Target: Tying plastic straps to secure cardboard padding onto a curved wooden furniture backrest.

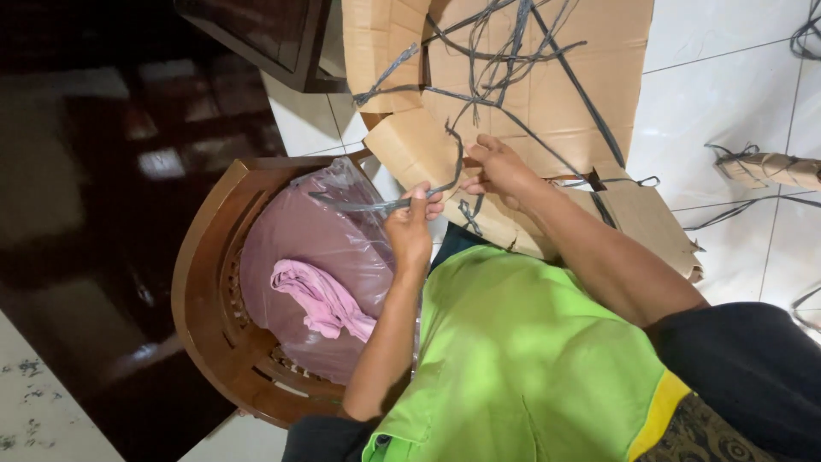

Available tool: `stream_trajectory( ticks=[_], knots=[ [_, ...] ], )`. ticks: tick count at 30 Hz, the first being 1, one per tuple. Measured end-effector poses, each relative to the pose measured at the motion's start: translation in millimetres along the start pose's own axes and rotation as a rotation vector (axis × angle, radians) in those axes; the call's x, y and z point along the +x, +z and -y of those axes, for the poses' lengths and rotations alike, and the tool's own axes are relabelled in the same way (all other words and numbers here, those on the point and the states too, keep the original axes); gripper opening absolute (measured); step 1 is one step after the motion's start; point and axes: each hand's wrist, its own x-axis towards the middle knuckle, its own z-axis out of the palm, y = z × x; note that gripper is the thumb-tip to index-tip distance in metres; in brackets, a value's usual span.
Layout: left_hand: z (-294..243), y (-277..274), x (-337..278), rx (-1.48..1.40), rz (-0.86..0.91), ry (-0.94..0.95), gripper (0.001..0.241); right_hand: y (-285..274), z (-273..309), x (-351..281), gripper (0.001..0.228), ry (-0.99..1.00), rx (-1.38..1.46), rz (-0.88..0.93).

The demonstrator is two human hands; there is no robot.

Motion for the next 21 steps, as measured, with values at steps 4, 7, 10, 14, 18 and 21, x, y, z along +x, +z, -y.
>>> stream_trajectory(
  ticks=[4, 7, 10, 14, 18, 21],
  knots=[
    [-25, -2, -2, 0.062, 0.006, -0.011, 0.033, 20, -15, 45, 0.082, 0.034, -0.209, -0.202],
    [-32, -10, 2, 0.095, 0.019, -0.003, 0.033, 14, -47, 102, 0.085, 0.041, -0.666, -0.256],
    [-25, -18, 14, 0.125, 0.037, -0.081, 0.033, 24, -37, 113, 0.076, 0.032, -0.670, -0.183],
    [0, -27, 27, -0.018, -0.066, -0.165, 0.043, 36, -22, 117, 0.076, 0.050, -0.774, -0.107],
    [29, -39, 54, -0.305, -0.251, -0.325, 0.045, 66, 23, 82, 0.088, 0.094, -0.690, -0.031],
    [55, -49, 84, -0.332, -0.283, -0.457, 0.046, 66, 28, 88, 0.090, 0.089, -0.658, -0.038]
  ],
)
